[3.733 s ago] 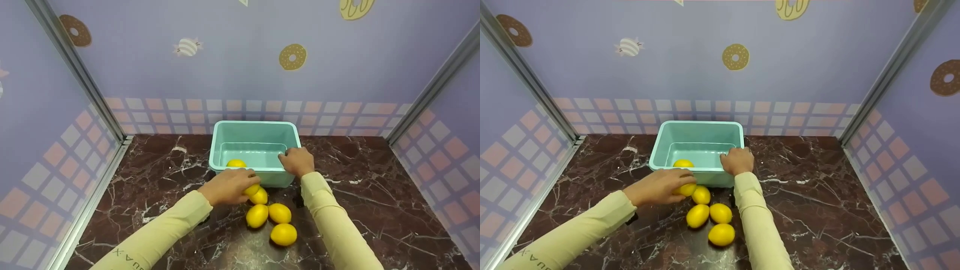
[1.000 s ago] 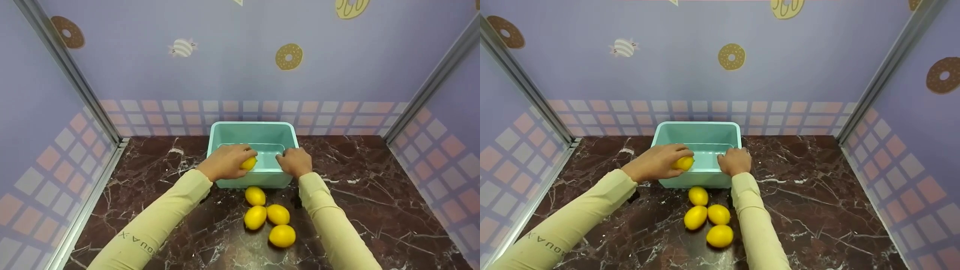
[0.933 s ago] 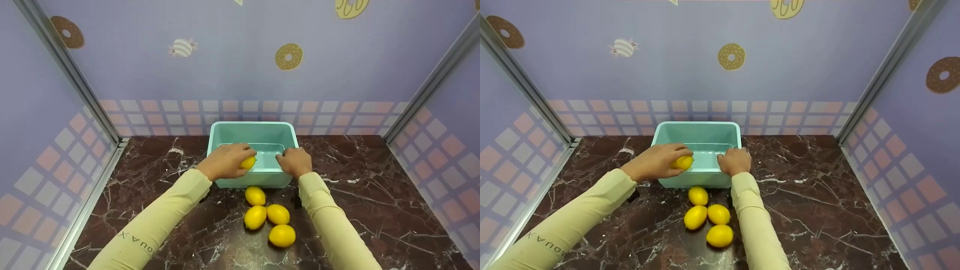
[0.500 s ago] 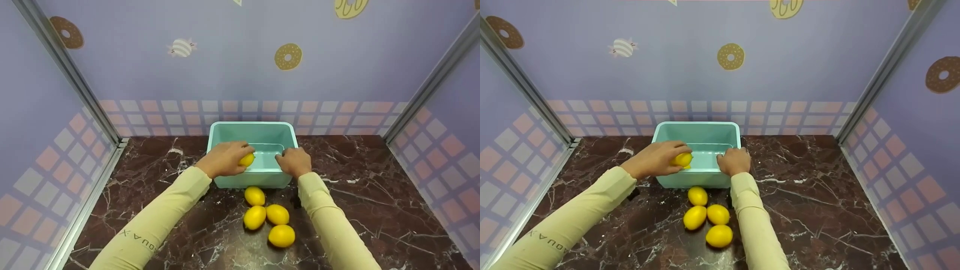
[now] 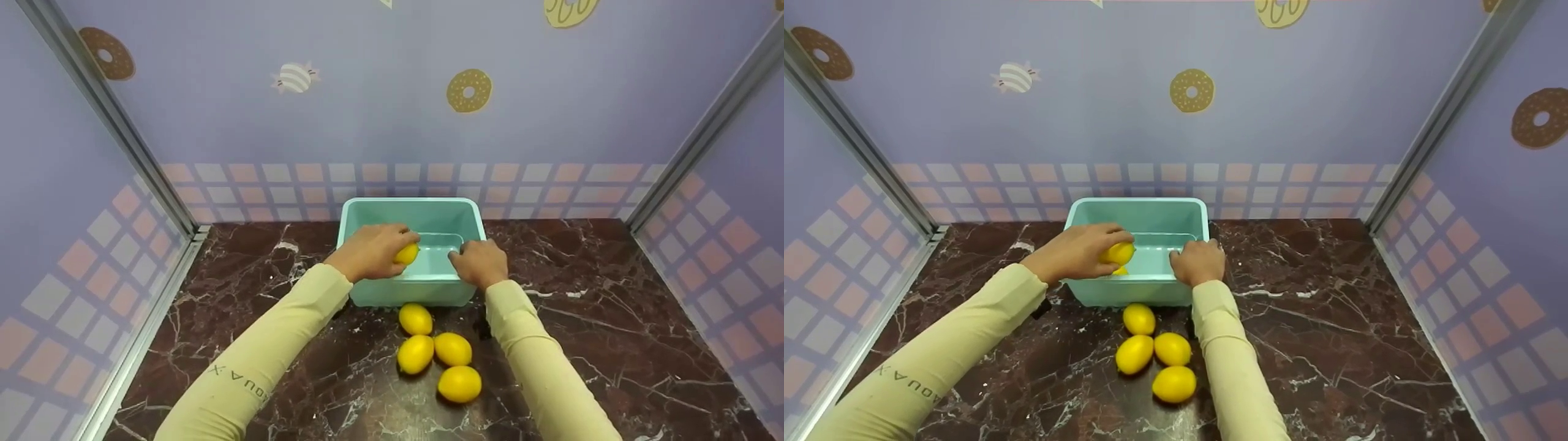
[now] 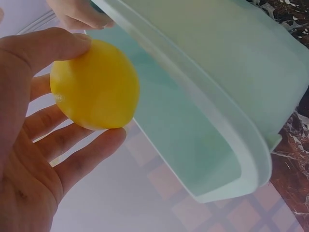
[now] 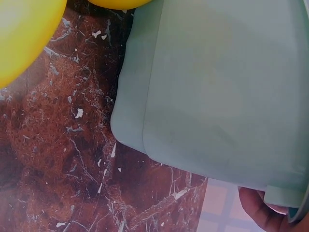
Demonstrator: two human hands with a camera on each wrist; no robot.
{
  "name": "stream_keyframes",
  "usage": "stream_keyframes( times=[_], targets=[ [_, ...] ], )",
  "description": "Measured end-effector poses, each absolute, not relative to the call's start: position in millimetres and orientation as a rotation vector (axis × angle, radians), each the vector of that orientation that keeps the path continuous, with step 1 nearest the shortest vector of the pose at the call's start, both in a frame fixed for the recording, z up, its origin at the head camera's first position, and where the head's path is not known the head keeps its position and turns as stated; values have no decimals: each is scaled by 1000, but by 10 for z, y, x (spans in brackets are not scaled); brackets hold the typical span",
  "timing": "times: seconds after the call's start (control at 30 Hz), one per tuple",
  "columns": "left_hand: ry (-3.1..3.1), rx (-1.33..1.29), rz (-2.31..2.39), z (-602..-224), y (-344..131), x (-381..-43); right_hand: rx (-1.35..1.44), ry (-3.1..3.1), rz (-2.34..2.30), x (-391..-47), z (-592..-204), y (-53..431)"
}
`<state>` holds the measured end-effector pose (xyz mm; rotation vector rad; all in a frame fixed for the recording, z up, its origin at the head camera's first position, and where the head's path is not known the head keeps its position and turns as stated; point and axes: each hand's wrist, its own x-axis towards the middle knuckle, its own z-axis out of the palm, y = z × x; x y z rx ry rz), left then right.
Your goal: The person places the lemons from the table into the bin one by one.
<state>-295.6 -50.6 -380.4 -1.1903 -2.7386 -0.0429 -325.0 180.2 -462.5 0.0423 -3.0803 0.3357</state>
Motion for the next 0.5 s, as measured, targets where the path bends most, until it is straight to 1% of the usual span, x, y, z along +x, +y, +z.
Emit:
stream_keyframes(
  times=[0.5],
  targets=[
    [-2736, -1192, -33, -3756, -453, -3072, 43, -3092, 339, -3241, -4609, 1801]
  ],
)
